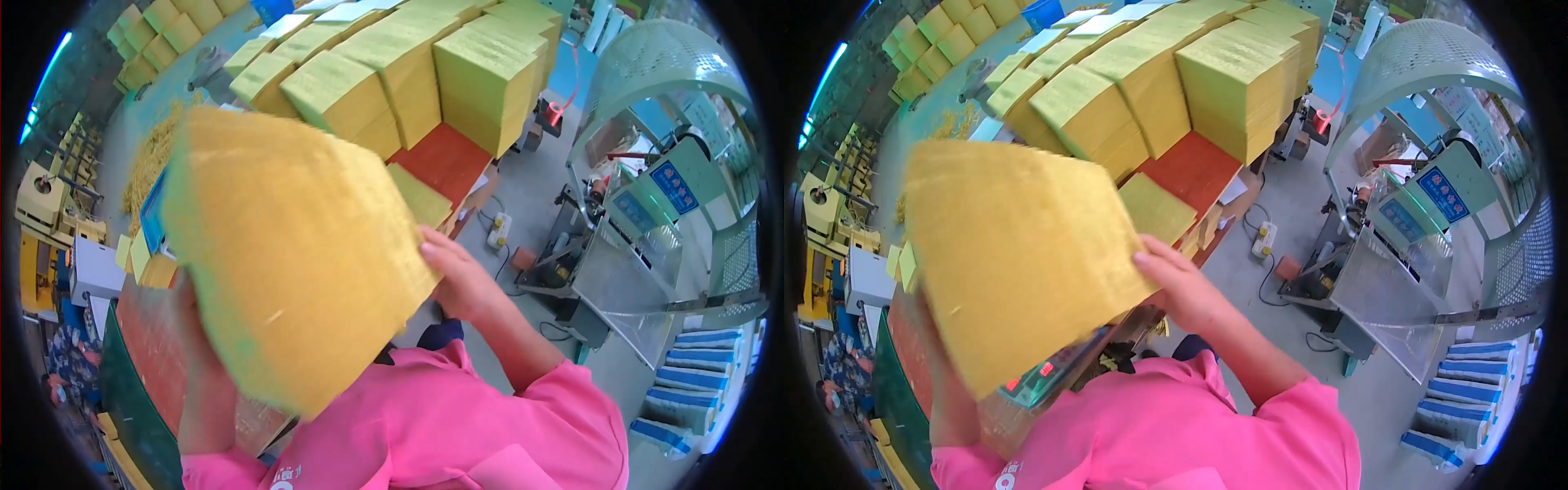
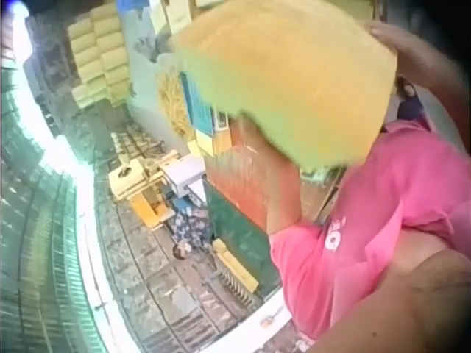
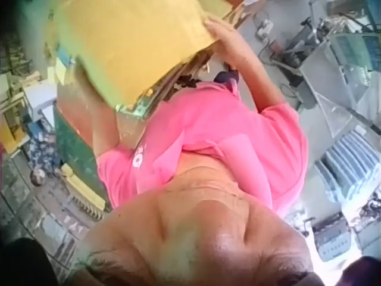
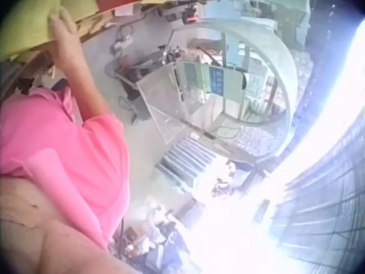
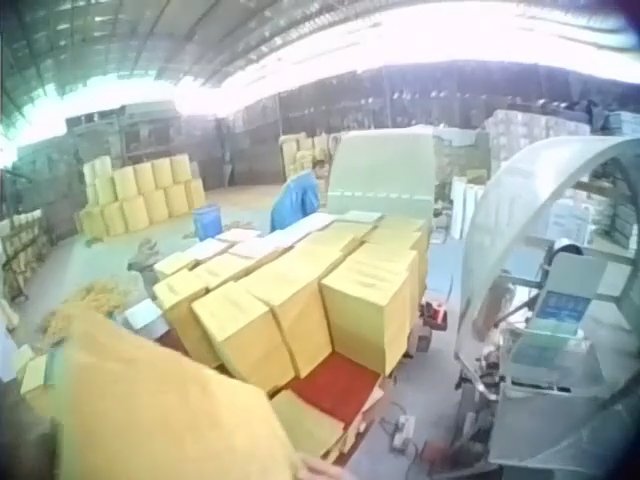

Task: The recorder weighs stacks of yellow paper blocks on a digital scale and organizes them on a work table.

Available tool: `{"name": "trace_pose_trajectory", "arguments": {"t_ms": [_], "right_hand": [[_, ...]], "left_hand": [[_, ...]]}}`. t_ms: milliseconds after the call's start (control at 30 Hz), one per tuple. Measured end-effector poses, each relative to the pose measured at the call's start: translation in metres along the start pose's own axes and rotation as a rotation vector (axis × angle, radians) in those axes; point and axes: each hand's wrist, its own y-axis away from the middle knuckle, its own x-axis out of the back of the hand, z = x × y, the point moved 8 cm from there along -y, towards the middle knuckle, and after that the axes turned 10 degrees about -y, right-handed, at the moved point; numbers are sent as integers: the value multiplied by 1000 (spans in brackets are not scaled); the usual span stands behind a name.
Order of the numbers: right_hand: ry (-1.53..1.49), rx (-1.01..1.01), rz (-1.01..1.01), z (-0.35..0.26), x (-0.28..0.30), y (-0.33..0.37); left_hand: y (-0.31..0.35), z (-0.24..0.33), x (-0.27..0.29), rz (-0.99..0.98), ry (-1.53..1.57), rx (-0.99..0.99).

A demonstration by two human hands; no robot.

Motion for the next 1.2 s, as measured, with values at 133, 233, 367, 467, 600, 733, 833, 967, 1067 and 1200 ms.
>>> {"name": "trace_pose_trajectory", "arguments": {"t_ms": [133, 233, 367, 467, 600, 733, 833, 967, 1067, 1200], "right_hand": [[70, -19, 31, -73, 77, -25], [60, -100, 17, -102, 136, -53], [64, -176, 15, -137, 182, -88], [47, -191, 178, -145, 207, -105], [-41, -2, 331, -147, 217, -95], [224, 258, 456, -145, 241, -61], [248, 274, 366, -143, 229, -45], [166, 209, 414, -130, 248, -41], [421, -226, 366, -75, 270, -23], [512, -374, 129, -36, 219, -23]], "left_hand": [[-46, -12, -140, -250, 274, 174], [-86, -38, -207, -288, 331, 215], [-130, -45, -268, -285, 366, 303], [-157, -61, -290, -271, 261, 389], [-172, -75, -302, -249, 172, 449], [-176, -85, -315, -186, 134, 394], [-171, -60, -325, -251, 55, 225], [-158, -36, -242, 4, 44, 152], [-124, -31, -139, 249, -30, -69], [-47, -79, -88, 497, -465, 54]]}}
